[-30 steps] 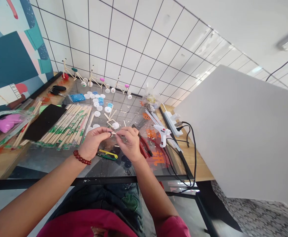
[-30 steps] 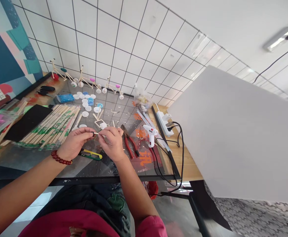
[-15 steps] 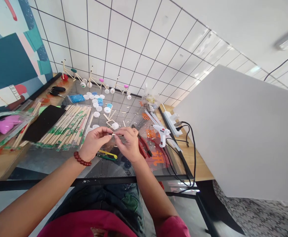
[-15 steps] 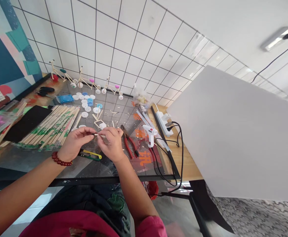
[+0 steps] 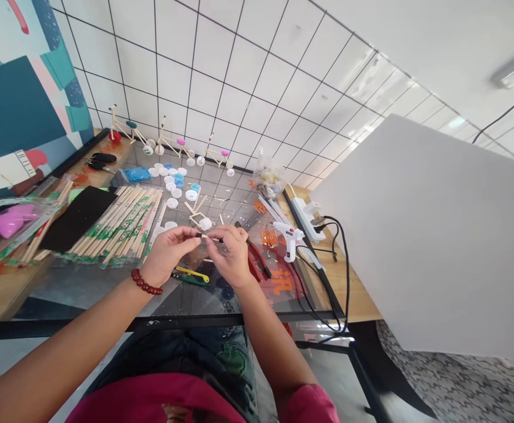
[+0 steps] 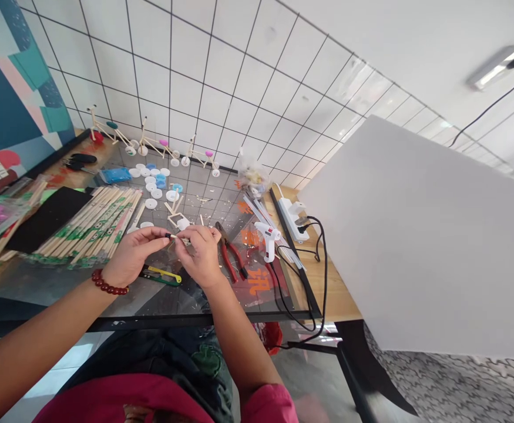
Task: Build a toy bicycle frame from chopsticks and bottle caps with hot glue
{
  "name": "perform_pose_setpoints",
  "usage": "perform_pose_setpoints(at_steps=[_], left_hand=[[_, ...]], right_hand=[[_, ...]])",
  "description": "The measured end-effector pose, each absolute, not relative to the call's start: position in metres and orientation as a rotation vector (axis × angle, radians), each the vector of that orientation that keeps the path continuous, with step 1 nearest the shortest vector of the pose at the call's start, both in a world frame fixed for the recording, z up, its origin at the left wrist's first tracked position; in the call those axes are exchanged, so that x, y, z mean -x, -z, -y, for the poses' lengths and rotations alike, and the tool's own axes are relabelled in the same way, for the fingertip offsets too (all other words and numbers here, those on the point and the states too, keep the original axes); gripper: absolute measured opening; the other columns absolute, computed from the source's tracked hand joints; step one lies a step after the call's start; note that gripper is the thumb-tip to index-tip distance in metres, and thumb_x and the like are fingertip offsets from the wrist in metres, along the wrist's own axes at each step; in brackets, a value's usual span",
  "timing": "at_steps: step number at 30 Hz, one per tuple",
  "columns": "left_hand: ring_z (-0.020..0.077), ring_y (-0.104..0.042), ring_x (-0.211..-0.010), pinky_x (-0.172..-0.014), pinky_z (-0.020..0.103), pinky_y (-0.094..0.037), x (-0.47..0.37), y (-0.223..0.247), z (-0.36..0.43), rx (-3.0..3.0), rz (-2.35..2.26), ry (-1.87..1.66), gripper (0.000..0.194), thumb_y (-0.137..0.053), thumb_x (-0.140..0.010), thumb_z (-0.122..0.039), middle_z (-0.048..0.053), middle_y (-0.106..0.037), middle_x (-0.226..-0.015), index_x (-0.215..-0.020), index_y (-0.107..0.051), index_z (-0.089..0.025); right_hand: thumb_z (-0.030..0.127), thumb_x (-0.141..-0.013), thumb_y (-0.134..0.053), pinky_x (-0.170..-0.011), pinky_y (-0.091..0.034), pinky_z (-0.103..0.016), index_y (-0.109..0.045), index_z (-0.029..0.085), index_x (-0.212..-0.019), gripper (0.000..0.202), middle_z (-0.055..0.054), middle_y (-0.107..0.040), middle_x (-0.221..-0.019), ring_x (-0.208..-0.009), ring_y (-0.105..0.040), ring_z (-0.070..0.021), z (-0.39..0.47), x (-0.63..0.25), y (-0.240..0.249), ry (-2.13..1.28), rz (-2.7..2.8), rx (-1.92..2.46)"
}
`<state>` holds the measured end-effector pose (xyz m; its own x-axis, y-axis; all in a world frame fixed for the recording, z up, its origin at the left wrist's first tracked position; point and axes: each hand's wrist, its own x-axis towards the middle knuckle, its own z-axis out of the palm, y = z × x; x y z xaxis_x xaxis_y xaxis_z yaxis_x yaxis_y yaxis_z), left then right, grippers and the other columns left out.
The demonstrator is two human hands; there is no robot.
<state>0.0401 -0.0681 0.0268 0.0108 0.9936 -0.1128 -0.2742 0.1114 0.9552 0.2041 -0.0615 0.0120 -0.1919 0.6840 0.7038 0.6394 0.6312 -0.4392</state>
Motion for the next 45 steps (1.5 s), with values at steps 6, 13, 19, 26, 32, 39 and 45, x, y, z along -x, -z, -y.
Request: perform_pose_setpoints(at_steps=[6, 13, 19, 26, 32, 39, 45], left_hand=[[0.0156, -0.058, -0.065, -0.060, 0.028, -0.046, -0.041, -0.027, 0.067, -0.915, -1.066, -1.255, 0.024, -0.084, -0.055, -0.033, 0.002, -0.067, -0.071, -0.071, -0.073, -0.019], [0.0145, -0.057, -0.063, -0.060, 0.028, -0.046, -0.042, -0.026, 0.067, -0.897, -1.075, -1.259, 0.019, -0.082, -0.058, -0.031, 0.001, -0.066, -0.067, -0.070, -0.073, -0.019], [0.0177, -0.062, -0.070, -0.065, 0.030, -0.048, -0.041, -0.024, 0.067, -0.888, -1.043, -1.252, 0.021, -0.081, -0.057, -0.028, 0.004, -0.071, -0.074, -0.074, -0.076, -0.019], [0.0168, -0.063, -0.068, -0.068, 0.031, -0.049, -0.041, -0.018, 0.064, -0.796, -1.062, -1.230, 0.021, -0.085, -0.054, -0.027, 0.004, -0.072, -0.069, -0.071, -0.077, -0.018], [0.0175, -0.064, -0.068, -0.074, 0.033, -0.050, -0.040, -0.014, 0.062, -0.800, -1.087, -1.239, 0.018, -0.084, -0.055, -0.029, 0.003, -0.072, -0.066, -0.067, -0.077, -0.018], [0.0170, -0.065, -0.068, -0.074, 0.033, -0.052, -0.041, -0.018, 0.062, -0.708, -1.031, -1.225, 0.020, -0.086, -0.050, -0.027, 0.003, -0.072, -0.066, -0.065, -0.076, -0.017], [0.0190, -0.068, -0.073, -0.081, 0.036, -0.054, -0.039, -0.017, 0.062, -0.684, -0.996, -1.215, 0.019, -0.084, -0.051, -0.021, 0.005, -0.075, -0.071, -0.068, -0.076, -0.016]], right_hand=[[0.024, -0.091, -0.062, -0.089, -0.035, -0.037, -0.066, 0.024, -0.091, 0.004, -0.002, -0.073, -0.092, -0.090, -0.068, -0.0180, 0.061, -0.204, -0.011, -0.038, 1.901, 1.084], [0.024, -0.091, -0.063, -0.087, -0.032, -0.037, -0.065, 0.025, -0.090, 0.002, -0.001, -0.073, -0.091, -0.087, -0.068, -0.0169, 0.062, -0.202, -0.009, 0.033, 1.911, 1.049], [0.022, -0.090, -0.062, -0.087, -0.031, -0.038, -0.063, 0.024, -0.088, 0.004, 0.000, -0.074, -0.085, -0.083, -0.068, -0.0166, 0.062, -0.201, -0.009, 0.015, 1.901, 1.114], [0.019, -0.090, -0.063, -0.087, -0.032, -0.037, -0.063, 0.023, -0.088, 0.005, 0.000, -0.075, -0.086, -0.084, -0.068, -0.0165, 0.061, -0.202, -0.010, -0.006, 1.883, 1.084], [0.019, -0.090, -0.063, -0.088, -0.032, -0.037, -0.063, 0.023, -0.089, 0.004, 0.000, -0.074, -0.088, -0.086, -0.068, -0.0169, 0.060, -0.203, -0.009, -0.013, 1.889, 1.086], [0.020, -0.091, -0.063, -0.088, -0.032, -0.038, -0.065, 0.025, -0.089, 0.006, 0.000, -0.075, -0.089, -0.087, -0.067, -0.0169, 0.060, -0.203, -0.009, 0.003, 1.912, 1.112], [0.020, -0.092, -0.063, -0.089, -0.030, -0.037, -0.067, 0.024, -0.091, 0.006, 0.000, -0.074, -0.090, -0.087, -0.067, -0.0154, 0.060, -0.204, -0.008, 0.037, 1.933, 1.121]])
